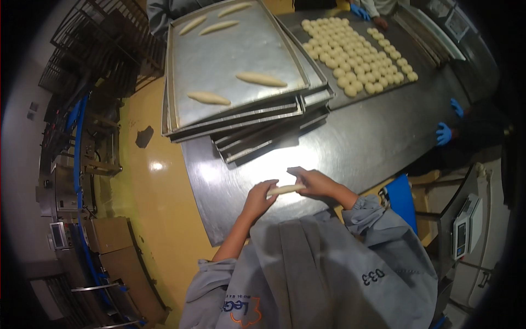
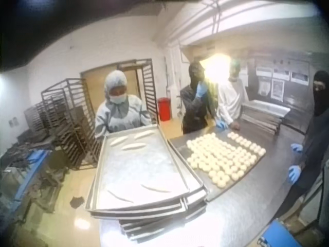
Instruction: The person rolls pieces of dough into tapered cylinders on a metal table and places them onto a metal baking tray.
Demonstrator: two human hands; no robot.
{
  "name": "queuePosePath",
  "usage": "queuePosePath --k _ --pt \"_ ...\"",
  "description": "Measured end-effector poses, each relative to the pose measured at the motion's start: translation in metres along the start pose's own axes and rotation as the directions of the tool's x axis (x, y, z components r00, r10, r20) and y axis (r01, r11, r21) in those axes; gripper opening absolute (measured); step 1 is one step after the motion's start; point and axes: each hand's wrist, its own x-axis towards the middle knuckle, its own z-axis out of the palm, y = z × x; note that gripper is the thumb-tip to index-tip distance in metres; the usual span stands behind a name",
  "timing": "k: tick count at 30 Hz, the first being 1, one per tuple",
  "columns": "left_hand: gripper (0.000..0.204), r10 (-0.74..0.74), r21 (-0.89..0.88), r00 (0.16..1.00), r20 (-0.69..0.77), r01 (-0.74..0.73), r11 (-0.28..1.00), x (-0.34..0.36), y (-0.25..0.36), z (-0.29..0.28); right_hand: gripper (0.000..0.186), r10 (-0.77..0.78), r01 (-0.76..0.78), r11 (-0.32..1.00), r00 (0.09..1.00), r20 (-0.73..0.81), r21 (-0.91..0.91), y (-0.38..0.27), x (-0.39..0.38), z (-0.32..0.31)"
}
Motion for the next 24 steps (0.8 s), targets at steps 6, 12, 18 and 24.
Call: queuePosePath --k 6,12,18,24 --pt "0.047 0.009 -0.090 0.981 0.196 0.008 0.996 0.047 0.065 -0.104 0.067 -0.125 0.122 0.992 0.980 0.156 0.030 -0.066 0.024 -0.081" --pt "0.042 0.274 0.101 0.950 -0.147 -0.261 0.960 0.133 0.132 -0.251 0.062 -0.382 0.381 0.924 0.914 -0.137 -0.034 -0.175 0.110 -0.198" --pt "0.033 0.336 0.258 0.907 -0.253 -0.271 0.927 0.246 0.083 -0.332 0.056 -0.483 0.436 0.871 0.847 -0.225 -0.227 -0.178 0.263 -0.256" --pt "0.035 0.263 0.505 0.940 -0.219 -0.122 0.854 0.289 0.001 -0.320 0.068 -0.446 0.369 0.870 0.872 -0.201 -0.328 -0.133 0.328 -0.242"
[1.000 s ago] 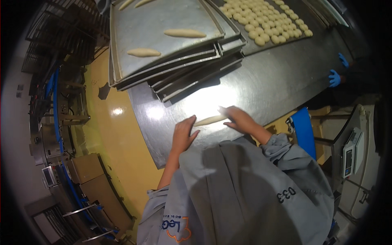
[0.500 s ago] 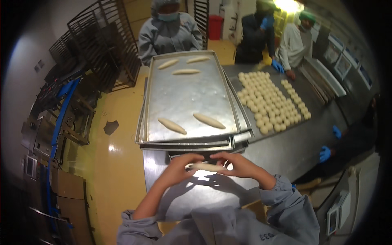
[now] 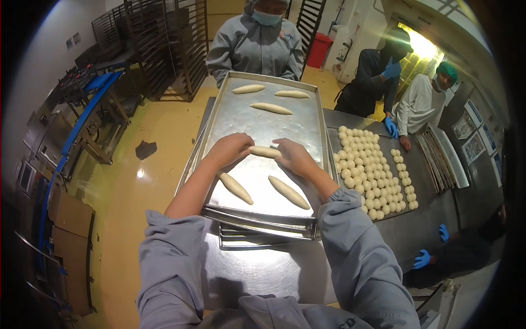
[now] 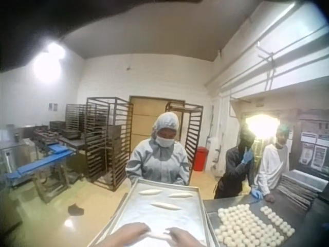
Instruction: The person rolls pieces of dough into tapered cylinders on a metal table and places them onto a metal baking tray.
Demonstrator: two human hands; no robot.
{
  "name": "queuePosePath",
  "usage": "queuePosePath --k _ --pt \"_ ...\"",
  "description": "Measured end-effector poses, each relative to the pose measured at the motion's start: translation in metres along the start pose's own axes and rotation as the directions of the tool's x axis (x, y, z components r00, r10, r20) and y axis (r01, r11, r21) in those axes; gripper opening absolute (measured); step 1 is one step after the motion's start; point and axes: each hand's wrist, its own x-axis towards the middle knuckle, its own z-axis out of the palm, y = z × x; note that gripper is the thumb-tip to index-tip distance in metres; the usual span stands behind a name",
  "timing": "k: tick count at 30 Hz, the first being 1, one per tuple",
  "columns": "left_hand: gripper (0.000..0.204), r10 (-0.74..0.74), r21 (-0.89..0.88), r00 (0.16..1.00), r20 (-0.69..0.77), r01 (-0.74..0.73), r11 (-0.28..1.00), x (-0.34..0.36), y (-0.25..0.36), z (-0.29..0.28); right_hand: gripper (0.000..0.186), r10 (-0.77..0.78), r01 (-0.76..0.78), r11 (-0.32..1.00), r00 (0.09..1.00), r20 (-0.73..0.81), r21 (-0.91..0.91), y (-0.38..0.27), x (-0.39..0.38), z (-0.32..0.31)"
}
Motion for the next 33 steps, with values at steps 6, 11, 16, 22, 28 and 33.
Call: queuePosePath --k 6,11,16,22,28,33 --pt "0.043 0.106 -0.001 0.994 -0.041 -0.106 0.994 -0.007 -0.011 0.000 0.080 0.020 -0.020 1.000 1.000 -0.022 0.016 0.005 -0.014 -0.003" --pt "0.034 0.036 -0.013 0.999 0.029 -0.036 0.999 0.009 0.002 -0.018 0.054 0.035 -0.035 0.999 0.999 -0.004 -0.008 -0.002 -0.007 -0.020" --pt "0.015 0.091 0.073 0.995 0.031 -0.093 0.993 0.007 -0.016 -0.017 0.029 0.019 -0.020 0.993 1.000 -0.018 -0.115 0.007 -0.013 -0.013" --pt "0.008 0.175 0.116 0.984 -0.020 -0.171 0.978 -0.005 -0.028 -0.013 0.020 0.015 -0.015 0.987 1.000 -0.002 -0.160 0.011 -0.020 -0.013" --pt "0.004 0.043 0.221 0.999 0.031 -0.048 0.974 -0.003 -0.022 -0.024 0.019 0.126 -0.127 0.984 0.992 -0.015 -0.125 0.007 -0.024 -0.021" --pt "0.007 0.097 0.142 0.995 -0.031 -0.092 0.986 -0.016 -0.026 -0.024 0.013 -0.003 -0.020 0.967 0.996 -0.089 -0.256 -0.002 -0.036 -0.025"
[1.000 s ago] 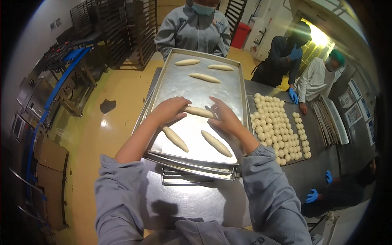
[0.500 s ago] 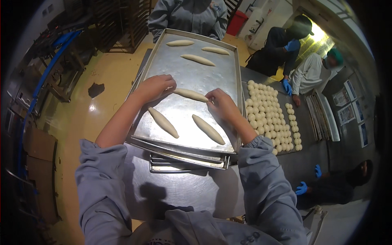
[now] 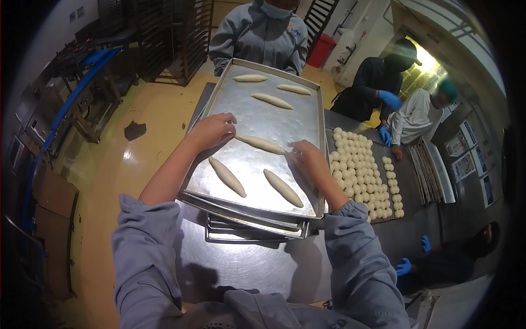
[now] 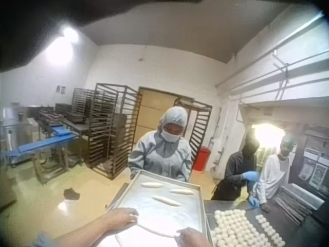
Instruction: The person rolls pieces of dough into tapered cylinders on a metal table and places them onto a metal baking tray.
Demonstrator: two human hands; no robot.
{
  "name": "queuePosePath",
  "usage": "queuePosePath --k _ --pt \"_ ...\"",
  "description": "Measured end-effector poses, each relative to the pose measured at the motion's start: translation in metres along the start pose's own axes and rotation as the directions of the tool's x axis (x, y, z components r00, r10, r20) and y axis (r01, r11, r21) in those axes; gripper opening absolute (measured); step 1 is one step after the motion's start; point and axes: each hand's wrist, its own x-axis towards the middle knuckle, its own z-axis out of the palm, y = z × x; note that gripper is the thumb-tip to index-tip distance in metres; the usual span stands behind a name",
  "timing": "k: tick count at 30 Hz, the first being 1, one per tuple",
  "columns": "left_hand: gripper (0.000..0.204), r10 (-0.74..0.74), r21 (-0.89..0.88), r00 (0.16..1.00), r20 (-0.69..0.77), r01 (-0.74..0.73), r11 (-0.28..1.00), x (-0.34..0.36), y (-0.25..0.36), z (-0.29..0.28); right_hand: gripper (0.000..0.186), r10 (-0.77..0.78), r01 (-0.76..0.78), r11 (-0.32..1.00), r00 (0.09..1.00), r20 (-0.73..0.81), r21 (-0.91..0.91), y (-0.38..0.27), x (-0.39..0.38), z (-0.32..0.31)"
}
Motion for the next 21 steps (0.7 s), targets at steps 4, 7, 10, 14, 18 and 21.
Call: queuePosePath --k 4,7,10,14,18,21 --pt "0.017 0.055 0.125 0.998 -0.030 -0.051 0.991 -0.012 0.001 -0.015 0.017 -0.058 0.057 0.987 0.998 -0.001 -0.151 -0.006 -0.011 -0.008" --pt "0.026 -0.015 0.102 0.991 -0.130 0.028 0.994 -0.027 0.010 -0.044 0.023 -0.129 0.101 0.974 0.983 -0.132 -0.201 -0.004 -0.029 -0.032" --pt "0.036 -0.164 -0.085 0.920 -0.357 0.143 0.986 -0.071 0.047 -0.070 0.023 -0.037 0.009 0.997 0.923 -0.382 -0.075 -0.027 -0.080 -0.063" --pt "0.032 -0.286 -0.127 0.806 -0.518 0.258 0.958 -0.205 0.084 -0.038 0.017 0.326 -0.265 0.945 0.706 -0.629 0.193 -0.037 -0.222 -0.053" --pt "0.048 -0.660 -0.306 0.629 -0.412 0.586 0.750 -0.361 0.138 0.061 0.009 0.854 -0.585 0.510 0.255 -0.454 0.631 -0.049 -0.388 0.058" --pt "0.064 -0.806 -0.043 0.573 -0.146 0.810 0.584 -0.444 0.227 0.147 0.008 0.802 -0.530 0.583 0.499 -0.330 0.616 -0.091 -0.435 0.082"
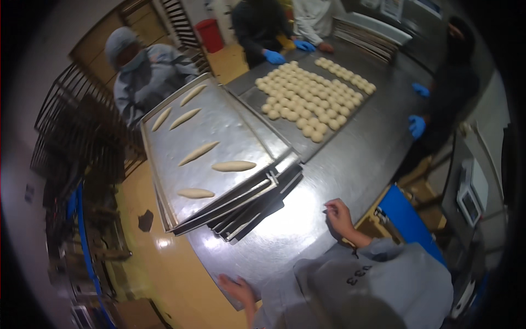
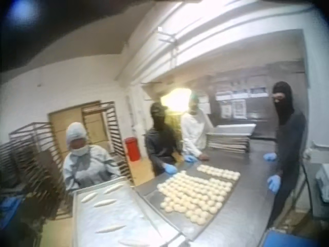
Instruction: The person rolls pieces of dough into tapered cylinders on a metal table and places them onto a metal baking tray.
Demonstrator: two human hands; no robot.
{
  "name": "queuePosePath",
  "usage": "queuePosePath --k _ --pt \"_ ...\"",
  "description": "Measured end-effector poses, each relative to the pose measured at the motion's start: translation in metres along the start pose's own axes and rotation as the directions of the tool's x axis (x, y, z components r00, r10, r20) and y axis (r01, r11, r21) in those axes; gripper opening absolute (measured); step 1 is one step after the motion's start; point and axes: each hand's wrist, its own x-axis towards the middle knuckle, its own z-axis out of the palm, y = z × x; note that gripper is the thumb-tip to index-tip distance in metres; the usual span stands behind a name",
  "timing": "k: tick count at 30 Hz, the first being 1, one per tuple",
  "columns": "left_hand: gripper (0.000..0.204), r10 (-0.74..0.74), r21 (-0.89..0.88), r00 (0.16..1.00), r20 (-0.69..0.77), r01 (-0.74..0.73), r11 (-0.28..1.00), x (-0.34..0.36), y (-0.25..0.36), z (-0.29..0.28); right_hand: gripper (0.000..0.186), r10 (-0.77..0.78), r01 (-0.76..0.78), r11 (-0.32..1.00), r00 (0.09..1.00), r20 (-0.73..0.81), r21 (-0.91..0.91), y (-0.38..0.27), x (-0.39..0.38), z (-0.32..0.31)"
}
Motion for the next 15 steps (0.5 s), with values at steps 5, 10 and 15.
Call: queuePosePath --k 5,10,15 --pt "0.067 0.086 0.207 0.939 0.332 -0.162 0.965 -0.052 0.047 0.022 0.012 -0.046 0.049 0.996 0.998 -0.052 0.073 -0.022 0.082 0.012" --pt "0.065 0.162 0.224 0.974 0.161 -0.196 0.955 -0.058 0.065 0.006 0.019 -0.102 0.108 0.979 0.994 -0.044 0.173 -0.012 0.218 0.063" --pt "0.063 0.238 0.142 0.962 0.132 -0.256 0.956 -0.050 0.086 0.011 0.032 -0.131 0.134 0.985 0.991 -0.036 0.104 0.052 0.353 0.104"
